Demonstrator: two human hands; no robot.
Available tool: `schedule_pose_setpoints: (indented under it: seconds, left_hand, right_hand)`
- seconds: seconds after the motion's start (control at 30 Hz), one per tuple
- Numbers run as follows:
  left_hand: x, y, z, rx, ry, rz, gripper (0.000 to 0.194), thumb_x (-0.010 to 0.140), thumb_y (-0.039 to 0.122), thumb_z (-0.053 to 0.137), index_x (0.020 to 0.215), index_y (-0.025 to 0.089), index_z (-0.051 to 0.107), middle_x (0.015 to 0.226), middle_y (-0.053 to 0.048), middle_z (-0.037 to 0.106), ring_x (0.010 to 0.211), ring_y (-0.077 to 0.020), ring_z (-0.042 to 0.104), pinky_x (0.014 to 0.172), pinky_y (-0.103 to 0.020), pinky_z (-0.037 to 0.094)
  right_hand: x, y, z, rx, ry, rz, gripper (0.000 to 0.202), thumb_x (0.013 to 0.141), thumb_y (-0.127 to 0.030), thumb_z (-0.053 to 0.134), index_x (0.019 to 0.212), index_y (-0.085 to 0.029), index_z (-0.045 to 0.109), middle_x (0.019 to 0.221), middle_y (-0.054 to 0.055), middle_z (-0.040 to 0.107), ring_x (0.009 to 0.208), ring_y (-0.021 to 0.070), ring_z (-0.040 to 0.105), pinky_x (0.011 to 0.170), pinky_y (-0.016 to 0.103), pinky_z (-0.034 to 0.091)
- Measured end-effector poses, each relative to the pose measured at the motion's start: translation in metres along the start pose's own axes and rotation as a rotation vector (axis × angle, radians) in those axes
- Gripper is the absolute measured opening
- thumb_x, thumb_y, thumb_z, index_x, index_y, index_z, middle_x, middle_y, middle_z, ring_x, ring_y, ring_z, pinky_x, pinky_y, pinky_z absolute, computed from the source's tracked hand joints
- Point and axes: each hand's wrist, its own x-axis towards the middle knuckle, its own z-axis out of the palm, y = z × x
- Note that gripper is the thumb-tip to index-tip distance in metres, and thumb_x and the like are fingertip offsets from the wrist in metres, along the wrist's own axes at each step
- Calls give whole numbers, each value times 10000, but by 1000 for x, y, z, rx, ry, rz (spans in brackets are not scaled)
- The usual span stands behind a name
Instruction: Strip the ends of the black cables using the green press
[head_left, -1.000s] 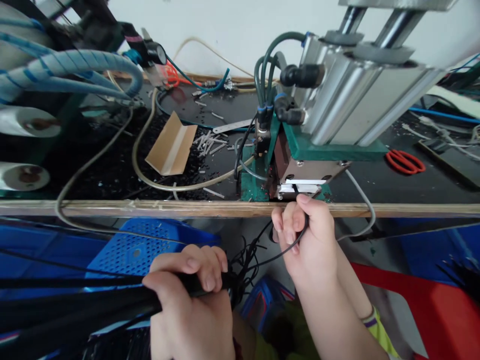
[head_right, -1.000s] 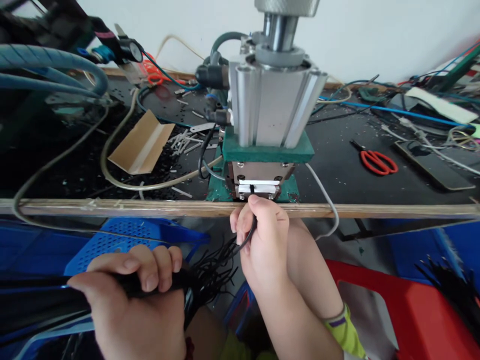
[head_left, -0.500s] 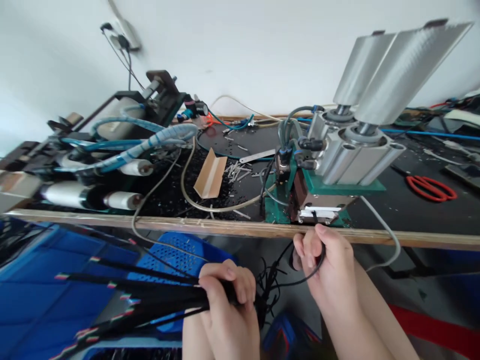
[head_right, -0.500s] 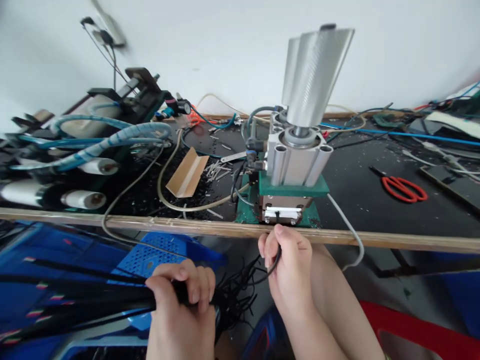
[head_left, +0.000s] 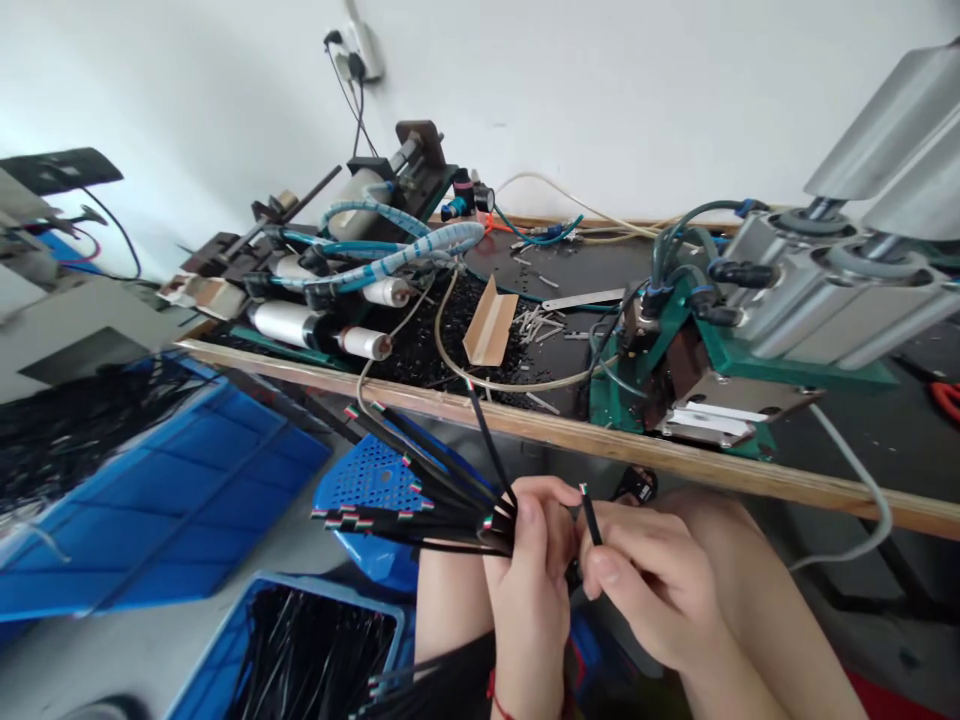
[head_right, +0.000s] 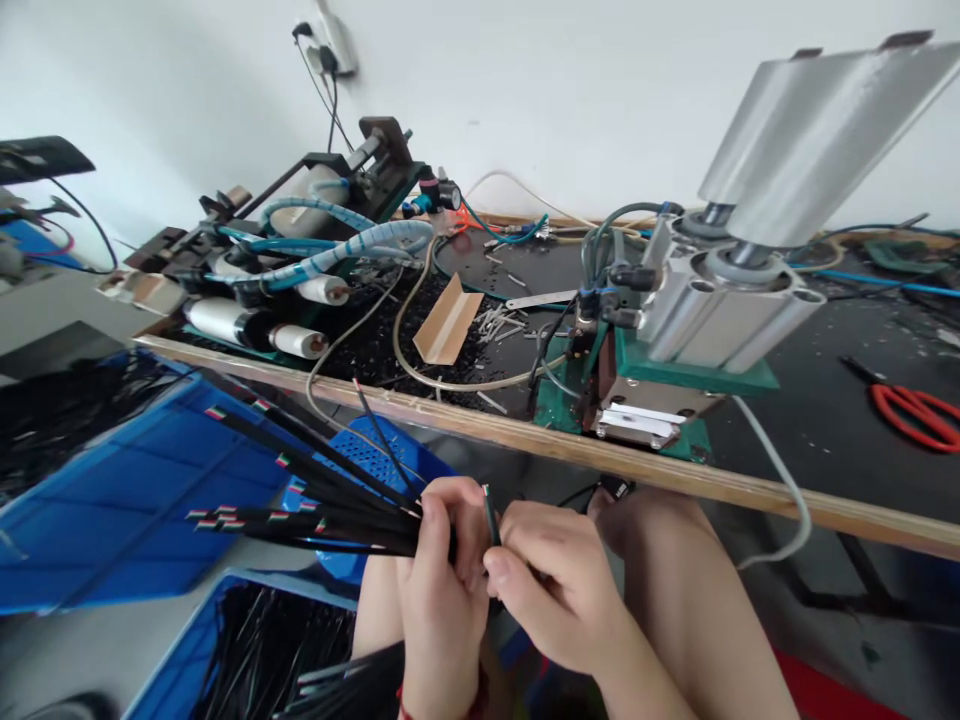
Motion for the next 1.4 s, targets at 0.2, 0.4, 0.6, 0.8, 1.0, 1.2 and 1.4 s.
schedule_pose_setpoints:
  seconds: [0.2,0.4,0.6,0.8,1.0,1.2,1.4]
  left_hand:
    - [-1,0,-9,31,43,-39,405,948,581,900,916,178,874,524,92,293,451,-56,188,435,-190,279]
    - [-2,-2,-23,135,118,-73,366,836,529,1001,873,197,850,619,59,415,508,-61,250,439,-171,257]
    - [-3,2,-12,45,192,-103,421,781,553,1027,821,197,808,623,60,448,510,-64,347,498,-175,372]
    - [2,-3,-18,-1,97,-101,338,890,510,963,890,198,835,544,95,338,473,-59,263,478,-172,324]
    - [7,1,-13,-91,-27,33,291,1005,531,829,1006,249,902,473,101,272,424,-72,167,447,-208,245]
    - [5,8,-10,-148,-73,-7,408,967,650,805,1127,278,862,481,84,386,443,-100,246,489,-227,321]
    - [7,9,-9,-211,-23,-11,298,1033,572,758,990,279,736,517,91,401,432,-97,233,479,-227,306]
  right_hand:
    - [0,1,1,-67,-42,12,486,1190,-336,517,718,-229,546,604,-42,549,559,106,544,565,239,400]
    - [-3,7,3,-174,-74,25,479,1174,-288,509,701,-226,470,592,-51,509,535,90,500,545,235,363]
    - [-5,7,2,-260,-49,45,407,1128,-285,582,739,-236,473,622,-58,478,552,94,501,544,212,404]
    - [-6,-10,-12,-273,-25,64,282,1104,-282,599,838,-241,686,654,-31,608,518,110,568,493,226,435]
    - [2,-35,-25,-248,-2,10,209,1045,-158,627,1036,-285,792,669,-59,702,560,104,673,593,186,547]
    - [7,-37,-22,-222,42,-2,213,1019,-138,628,1022,-268,796,630,-54,668,507,105,598,519,191,480]
    - [-1,-21,-21,-160,116,93,192,1069,-224,656,971,-240,821,663,-11,730,504,120,626,547,221,522]
